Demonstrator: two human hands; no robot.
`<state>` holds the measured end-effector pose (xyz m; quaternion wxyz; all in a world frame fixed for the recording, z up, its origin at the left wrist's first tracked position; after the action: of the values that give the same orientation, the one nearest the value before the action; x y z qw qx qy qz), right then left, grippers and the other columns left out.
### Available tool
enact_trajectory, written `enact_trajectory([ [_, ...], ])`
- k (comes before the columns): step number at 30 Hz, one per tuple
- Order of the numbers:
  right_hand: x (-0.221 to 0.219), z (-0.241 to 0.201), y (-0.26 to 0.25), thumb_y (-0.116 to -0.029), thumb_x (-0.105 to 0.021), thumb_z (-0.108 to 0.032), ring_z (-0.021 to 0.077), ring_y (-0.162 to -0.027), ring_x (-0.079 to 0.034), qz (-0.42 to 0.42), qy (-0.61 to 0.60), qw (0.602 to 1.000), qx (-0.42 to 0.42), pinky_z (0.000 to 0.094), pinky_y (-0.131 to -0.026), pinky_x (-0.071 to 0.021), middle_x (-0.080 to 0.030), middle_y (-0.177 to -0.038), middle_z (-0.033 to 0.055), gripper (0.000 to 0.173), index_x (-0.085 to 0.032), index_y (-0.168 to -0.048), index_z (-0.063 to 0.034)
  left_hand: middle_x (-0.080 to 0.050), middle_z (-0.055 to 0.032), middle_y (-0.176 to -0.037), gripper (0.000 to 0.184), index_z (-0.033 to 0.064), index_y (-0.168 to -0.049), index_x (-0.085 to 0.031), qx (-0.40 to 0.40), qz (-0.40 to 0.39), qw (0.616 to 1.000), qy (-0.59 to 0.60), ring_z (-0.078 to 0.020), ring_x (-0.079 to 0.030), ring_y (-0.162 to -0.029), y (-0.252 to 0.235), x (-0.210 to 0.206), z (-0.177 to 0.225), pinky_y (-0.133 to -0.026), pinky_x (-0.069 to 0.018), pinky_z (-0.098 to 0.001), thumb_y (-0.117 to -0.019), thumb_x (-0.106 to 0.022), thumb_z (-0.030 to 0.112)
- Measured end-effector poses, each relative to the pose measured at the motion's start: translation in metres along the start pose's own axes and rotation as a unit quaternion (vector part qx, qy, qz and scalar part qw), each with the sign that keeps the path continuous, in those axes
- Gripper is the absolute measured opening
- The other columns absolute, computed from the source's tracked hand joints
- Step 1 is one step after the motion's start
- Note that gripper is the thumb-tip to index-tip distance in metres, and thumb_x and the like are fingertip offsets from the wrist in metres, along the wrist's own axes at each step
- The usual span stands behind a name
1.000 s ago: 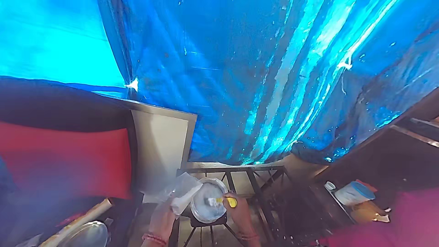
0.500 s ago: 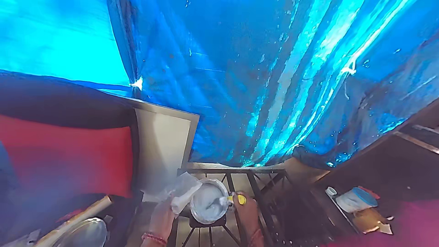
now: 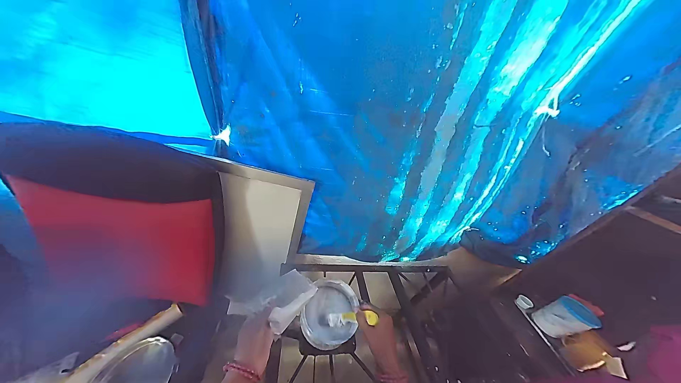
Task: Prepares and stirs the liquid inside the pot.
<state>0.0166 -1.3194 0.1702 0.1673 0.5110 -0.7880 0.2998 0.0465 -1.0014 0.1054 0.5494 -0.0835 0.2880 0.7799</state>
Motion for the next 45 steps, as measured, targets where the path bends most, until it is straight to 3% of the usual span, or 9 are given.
enact_trajectory([
  [6, 0.018, 0.012, -0.007, -0.0925, -0.069, -0.020, 0.0285, -0.078, -0.073, 0.076, 0.032, 0.996, -0.028, 0.0531, -0.075, -0.0574, -0.075, -0.084, 0.0156, 0.022, -0.077, -0.100, -0.0005, -0.062, -0.0151, -0.119, 0.033, -0.0042, -0.136, -0.048, -0.007, 0.005, 1.000, -0.019, -0.0159, -0.064, -0.102, 0.003, 0.000, 0.000, -0.090, -0.0545, -0.0344, -0.1071, -0.049, 0.013],
  [10, -0.003, 0.009, 0.000, -0.0903, -0.069, -0.024, 0.0173, -0.080, -0.071, -0.010, -0.028, 0.999, -0.033, 0.0431, -0.078, -0.0580, -0.075, -0.087, 0.0078, 0.022, -0.078, -0.096, -0.0049, -0.064, -0.0143, -0.115, 0.032, -0.0048, -0.133, -0.050, -0.015, -0.008, 1.000, -0.023, -0.0152, -0.065, -0.099, 0.002, -0.004, 0.000, -0.087, -0.0561, -0.0341, -0.1068, -0.050, 0.013],
  [15, 0.037, 0.021, 0.000, -0.0924, -0.070, -0.023, 0.0338, -0.075, -0.070, 0.114, 0.048, 0.987, -0.099, 0.0592, -0.072, -0.0531, -0.072, -0.078, 0.0169, 0.024, -0.076, -0.095, -0.0006, -0.064, -0.0135, -0.111, 0.030, -0.0041, -0.132, -0.051, -0.011, 0.004, 1.000, -0.026, -0.0150, -0.065, -0.095, 0.001, -0.002, -0.001, -0.085, -0.0560, -0.0338, -0.1077, -0.048, 0.014],
  [20, 0.012, 0.018, 0.007, -0.0880, -0.070, -0.024, 0.0153, -0.071, -0.070, 0.066, -0.018, 0.997, -0.043, 0.0418, -0.069, -0.0572, -0.073, -0.078, 0.0051, 0.020, -0.077, -0.090, -0.0056, -0.065, -0.0105, -0.105, 0.026, -0.0035, -0.126, -0.053, -0.012, -0.002, 1.000, -0.025, -0.0128, -0.066, -0.090, 0.001, -0.008, -0.001, -0.080, -0.0571, -0.0322, -0.1070, -0.049, 0.013],
  [24, 0.033, 0.016, 0.005, -0.0904, -0.070, -0.023, 0.0279, -0.068, -0.068, 0.133, 0.033, 0.987, -0.083, 0.0538, -0.066, -0.0533, -0.069, -0.071, 0.0135, 0.023, -0.075, -0.090, -0.0007, -0.065, -0.0105, -0.105, 0.026, -0.0038, -0.126, -0.053, -0.017, -0.006, 0.999, -0.036, -0.0125, -0.066, -0.091, 0.001, -0.010, 0.001, -0.081, -0.0566, -0.0317, -0.1071, -0.049, 0.013],
  [30, 0.009, 0.016, 0.009, -0.0868, -0.069, -0.025, 0.0146, -0.066, -0.068, 0.077, -0.024, 0.996, -0.039, 0.0401, -0.065, -0.0568, -0.072, -0.074, 0.0052, 0.021, -0.075, -0.087, -0.0054, -0.065, -0.0126, -0.112, 0.030, -0.0049, -0.130, -0.052, -0.021, -0.009, 0.999, -0.027, -0.0132, -0.066, -0.096, -0.001, -0.013, -0.002, -0.087, -0.0561, -0.0322, -0.1070, -0.050, 0.014],
  [34, 0.036, 0.033, 0.013, -0.0896, -0.070, -0.018, 0.0211, -0.065, -0.068, 0.179, 0.002, 0.982, -0.055, 0.0455, -0.066, -0.0559, -0.071, -0.073, 0.0125, 0.020, -0.075, -0.091, 0.0019, -0.065, -0.0129, -0.113, 0.031, -0.0049, -0.131, -0.053, -0.023, -0.003, 0.999, -0.043, -0.0136, -0.065, -0.098, 0.002, -0.011, -0.003, -0.087, -0.0560, -0.0328, -0.1069, -0.051, 0.014],
  [39, 0.019, 0.031, 0.025, -0.0879, -0.070, -0.018, 0.0107, -0.069, -0.069, 0.090, -0.044, 0.993, -0.059, 0.0350, -0.069, -0.0584, -0.073, -0.077, 0.0046, 0.015, -0.076, -0.088, -0.0035, -0.065, -0.0131, -0.112, 0.031, -0.0049, -0.131, -0.051, -0.013, -0.001, 0.999, -0.031, -0.0140, -0.066, -0.096, 0.001, -0.010, -0.005, -0.086, -0.0565, -0.0327, -0.1067, -0.052, 0.014],
  [45, 0.026, 0.038, 0.025, -0.0908, -0.070, -0.018, 0.0197, -0.069, -0.070, 0.148, -0.011, 0.987, -0.062, 0.0446, -0.069, -0.0570, -0.073, -0.078, 0.0118, 0.019, -0.076, -0.094, 0.0003, -0.065, -0.0138, -0.113, 0.032, -0.0049, -0.132, -0.051, -0.015, -0.005, 1.000, -0.027, -0.0146, -0.066, -0.097, 0.004, -0.011, -0.006, -0.086, -0.0565, -0.0331, -0.1062, -0.052, 0.014],
])
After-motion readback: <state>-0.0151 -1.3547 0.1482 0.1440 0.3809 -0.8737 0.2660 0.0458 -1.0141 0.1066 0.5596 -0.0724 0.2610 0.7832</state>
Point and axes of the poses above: each hand's wrist, its own y-axis away from the middle knuckle, its own x-axis out of the back of the hand, z = x × y, the point moved 10 cm from there along -y, towards the middle knuckle
